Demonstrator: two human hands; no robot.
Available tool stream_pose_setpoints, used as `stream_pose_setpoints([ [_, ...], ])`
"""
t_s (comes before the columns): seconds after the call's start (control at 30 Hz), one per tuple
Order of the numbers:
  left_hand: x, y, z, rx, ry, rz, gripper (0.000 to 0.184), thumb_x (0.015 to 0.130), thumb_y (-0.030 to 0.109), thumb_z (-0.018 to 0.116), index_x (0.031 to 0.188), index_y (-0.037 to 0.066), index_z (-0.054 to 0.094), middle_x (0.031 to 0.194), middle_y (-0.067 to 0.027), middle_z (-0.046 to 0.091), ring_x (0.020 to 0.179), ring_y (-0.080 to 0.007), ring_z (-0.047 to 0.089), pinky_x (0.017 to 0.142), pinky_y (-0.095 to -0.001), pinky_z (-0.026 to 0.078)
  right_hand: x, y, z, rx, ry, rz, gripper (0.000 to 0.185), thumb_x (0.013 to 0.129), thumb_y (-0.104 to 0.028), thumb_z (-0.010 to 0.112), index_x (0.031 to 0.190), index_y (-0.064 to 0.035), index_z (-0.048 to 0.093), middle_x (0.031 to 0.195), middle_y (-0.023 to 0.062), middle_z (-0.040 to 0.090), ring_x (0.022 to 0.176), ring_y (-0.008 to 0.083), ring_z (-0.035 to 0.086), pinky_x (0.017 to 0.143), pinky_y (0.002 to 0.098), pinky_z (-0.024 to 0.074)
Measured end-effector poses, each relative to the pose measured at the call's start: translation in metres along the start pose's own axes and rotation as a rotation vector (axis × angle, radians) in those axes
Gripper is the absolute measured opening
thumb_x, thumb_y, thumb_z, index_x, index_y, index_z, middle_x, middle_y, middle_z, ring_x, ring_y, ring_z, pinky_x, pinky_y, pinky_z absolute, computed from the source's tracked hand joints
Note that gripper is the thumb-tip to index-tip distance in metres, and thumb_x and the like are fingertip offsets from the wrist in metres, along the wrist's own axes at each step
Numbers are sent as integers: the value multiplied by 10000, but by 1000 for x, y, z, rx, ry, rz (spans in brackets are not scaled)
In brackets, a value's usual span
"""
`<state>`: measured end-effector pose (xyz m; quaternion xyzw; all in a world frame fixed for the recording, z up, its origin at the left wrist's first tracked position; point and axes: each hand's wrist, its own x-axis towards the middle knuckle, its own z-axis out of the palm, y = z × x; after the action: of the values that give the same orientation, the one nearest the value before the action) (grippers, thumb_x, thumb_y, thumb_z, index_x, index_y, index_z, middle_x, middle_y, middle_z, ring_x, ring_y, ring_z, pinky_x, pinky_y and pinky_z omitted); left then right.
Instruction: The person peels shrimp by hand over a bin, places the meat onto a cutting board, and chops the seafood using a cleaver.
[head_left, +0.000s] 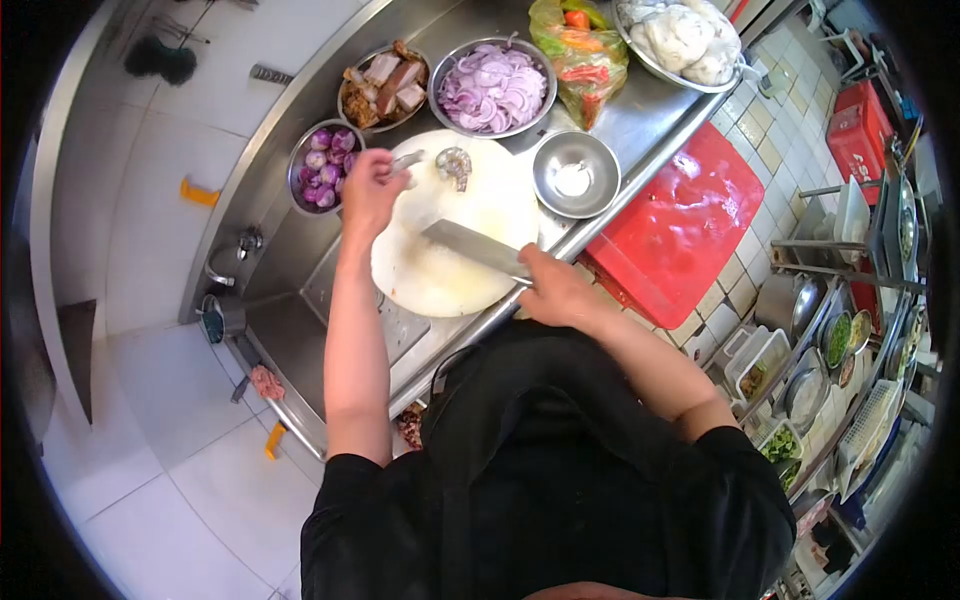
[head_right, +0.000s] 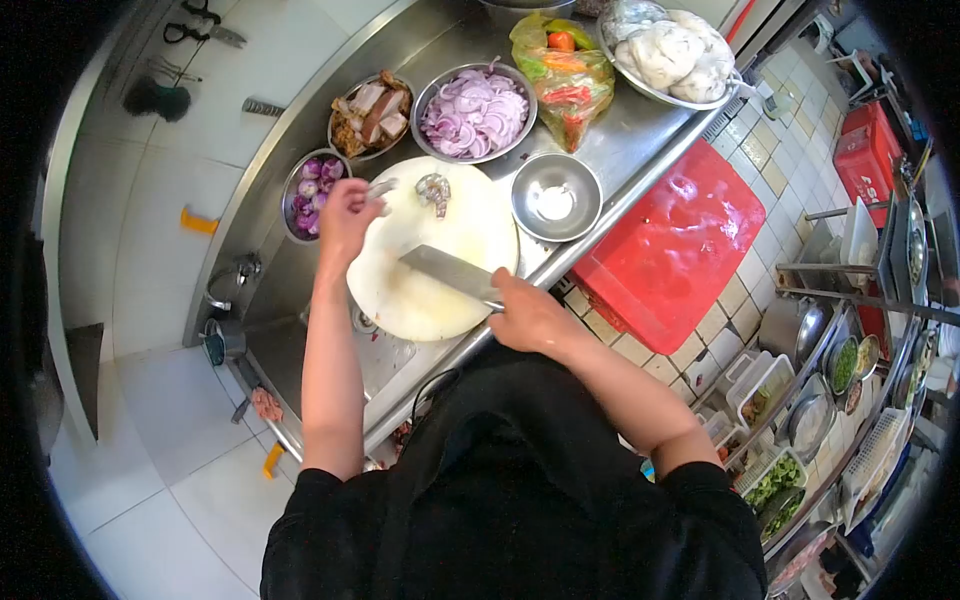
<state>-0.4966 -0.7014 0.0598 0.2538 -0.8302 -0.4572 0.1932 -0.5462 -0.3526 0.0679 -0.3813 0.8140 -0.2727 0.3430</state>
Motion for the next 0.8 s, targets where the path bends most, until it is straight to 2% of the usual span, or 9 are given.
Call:
stream_pose_setpoints([
  [0.1, -66, -5, -48, -272, 126, -172, 339, 889, 15, 806, 1143, 25, 582, 894, -14, 623, 831, -98, 608, 732, -256, 497, -26, 2, -10, 134, -127, 96, 552, 975, -203, 618, 1478, -34, 467, 1321, 280, 633, 1165, 452, 653, 1031, 535, 504],
  [0.17, -110, -33, -71, -376, 217, -266, 307, 902, 27, 800, 1130, 36, 594, 898, -13, 636, 838, -98, 616, 743, -256, 492, -29, 26, 26, 131, 183, -142, 503, 1023, -251, 599, 1484, -64, 524, 1276, 282, 668, 1190, 444, 647, 1027, 521, 502],
  [0.3, -178, -61, -121, -500, 455, -386, 219, 922, 77, 792, 1074, 68, 634, 939, -7, 685, 841, -105, 636, 737, -266, 491, -34, 12, 23, 124, 194, -55, 450, 1047, -293, 594, 1455, -103, 593, 1245, 266, 696, 1131, 428, 680, 972, 516, 535],
  [0.4, -223, -102, -161, -521, 538, -374, 171, 954, 95, 758, 1062, 111, 626, 906, 14, 671, 802, -90, 614, 720, -278, 471, -56, 5, -16, -329, 282, -64, 365, 1026, -361, 622, 1358, -232, 700, 1004, 190, 758, 891, 391, 736, 779, 513, 593],
  [0.43, -237, -109, -174, -535, 563, -371, 165, 959, 92, 753, 1059, 114, 624, 903, 17, 669, 797, -86, 611, 716, -278, 467, -58, 7, -32, -350, 278, -68, 365, 1026, -361, 622, 1358, -232, 700, 1004, 190, 758, 891, 391, 736, 779, 513, 593],
  [0.53, -275, -125, -201, -565, 609, -408, 157, 969, 95, 745, 1053, 118, 614, 902, 18, 661, 793, -86, 611, 717, -272, 456, -44, 15, -77, -616, 198, 23, 368, 1012, -356, 628, 1358, -255, 701, 944, 178, 753, 855, 378, 734, 756, 512, 591],
  [0.63, -307, -131, -209, -582, 685, -420, 156, 972, 106, 745, 1052, 119, 611, 909, 19, 655, 791, -92, 612, 720, -270, 452, -10, 22, -108, -749, 133, -84, 370, 999, -345, 638, 1353, -263, 706, 950, 160, 749, 852, 370, 731, 751, 505, 589],
  [0.7, -328, -130, -208, -606, 729, -427, 157, 972, 104, 743, 1053, 123, 609, 910, 26, 652, 819, -92, 611, 735, -270, 451, 23, 31, -116, -823, -2, -273, 374, 1001, -347, 638, 1358, -260, 703, 967, 140, 748, 858, 367, 728, 756, 501, 588],
  [0.8, -349, -123, -197, -656, 767, -443, 162, 971, 101, 742, 1056, 126, 607, 919, 32, 647, 843, -89, 598, 754, -276, 447, 71, 11, -96, -780, -111, -451, 393, 1005, -365, 642, 1377, -251, 693, 981, 144, 747, 877, 363, 729, 787, 495, 583],
])
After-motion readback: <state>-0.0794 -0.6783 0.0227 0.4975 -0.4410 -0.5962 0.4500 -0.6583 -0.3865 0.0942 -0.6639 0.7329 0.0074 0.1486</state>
